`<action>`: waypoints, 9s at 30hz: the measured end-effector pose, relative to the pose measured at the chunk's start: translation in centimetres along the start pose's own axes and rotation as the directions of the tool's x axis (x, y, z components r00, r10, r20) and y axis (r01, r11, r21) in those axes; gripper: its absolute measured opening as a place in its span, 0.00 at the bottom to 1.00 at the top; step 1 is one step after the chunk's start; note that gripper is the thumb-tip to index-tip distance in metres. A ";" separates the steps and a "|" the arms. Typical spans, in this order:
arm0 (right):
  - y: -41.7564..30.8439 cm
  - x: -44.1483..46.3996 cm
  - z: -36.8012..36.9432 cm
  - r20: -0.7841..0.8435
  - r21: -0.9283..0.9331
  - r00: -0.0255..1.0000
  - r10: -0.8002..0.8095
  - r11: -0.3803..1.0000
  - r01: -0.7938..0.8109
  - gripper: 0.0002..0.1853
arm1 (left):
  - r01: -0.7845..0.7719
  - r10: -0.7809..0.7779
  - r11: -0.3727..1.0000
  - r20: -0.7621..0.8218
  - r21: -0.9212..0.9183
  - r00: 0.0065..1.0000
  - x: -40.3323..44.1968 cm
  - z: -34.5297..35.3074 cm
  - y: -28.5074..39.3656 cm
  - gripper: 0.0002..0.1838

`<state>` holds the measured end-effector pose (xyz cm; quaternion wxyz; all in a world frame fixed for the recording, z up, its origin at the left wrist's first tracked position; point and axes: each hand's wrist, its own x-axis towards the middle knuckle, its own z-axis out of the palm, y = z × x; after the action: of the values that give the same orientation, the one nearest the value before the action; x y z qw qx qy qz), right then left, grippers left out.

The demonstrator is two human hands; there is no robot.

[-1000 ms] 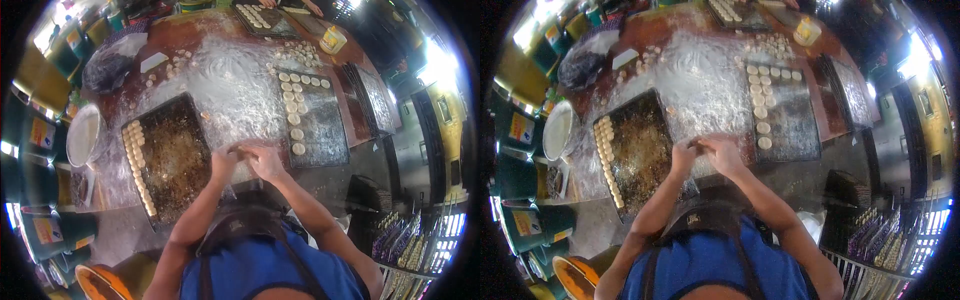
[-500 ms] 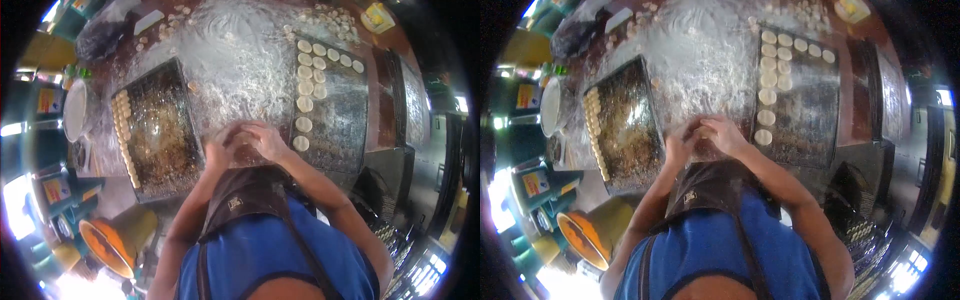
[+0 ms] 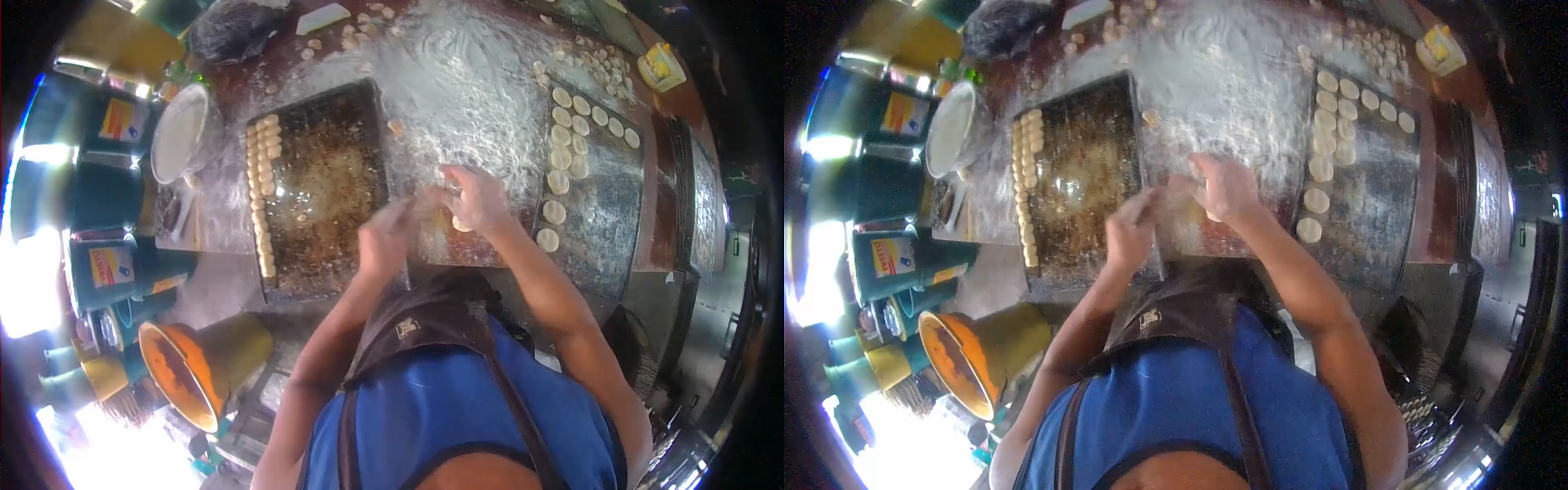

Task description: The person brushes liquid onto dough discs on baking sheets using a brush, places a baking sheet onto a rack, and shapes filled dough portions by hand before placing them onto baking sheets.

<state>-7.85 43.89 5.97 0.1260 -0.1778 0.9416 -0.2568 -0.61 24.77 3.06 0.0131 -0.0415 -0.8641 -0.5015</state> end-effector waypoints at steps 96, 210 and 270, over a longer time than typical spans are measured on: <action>5.9 -7.5 3.7 -0.285 0.444 0.954 0.096 0.895 0.043 0.11 | -0.298 0.273 0.954 0.326 0.030 0.905 3.6 7.2 1.1 0.16; -7.0 50.9 -5.9 0.006 -0.556 0.955 -0.296 0.793 0.249 0.23 | 0.773 -0.190 0.565 -0.867 0.288 0.461 2.5 -23.8 -20.0 0.11; -4.2 -7.3 -0.1 -0.203 0.658 0.951 0.232 0.752 -0.043 0.20 | 0.458 -0.220 0.755 0.477 -0.470 0.851 2.0 -2.3 4.5 0.20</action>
<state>-0.16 43.46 9.34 0.0675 -0.0162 0.8139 -0.5768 -2.26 25.17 8.22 -0.2663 0.0178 -0.6518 -0.7099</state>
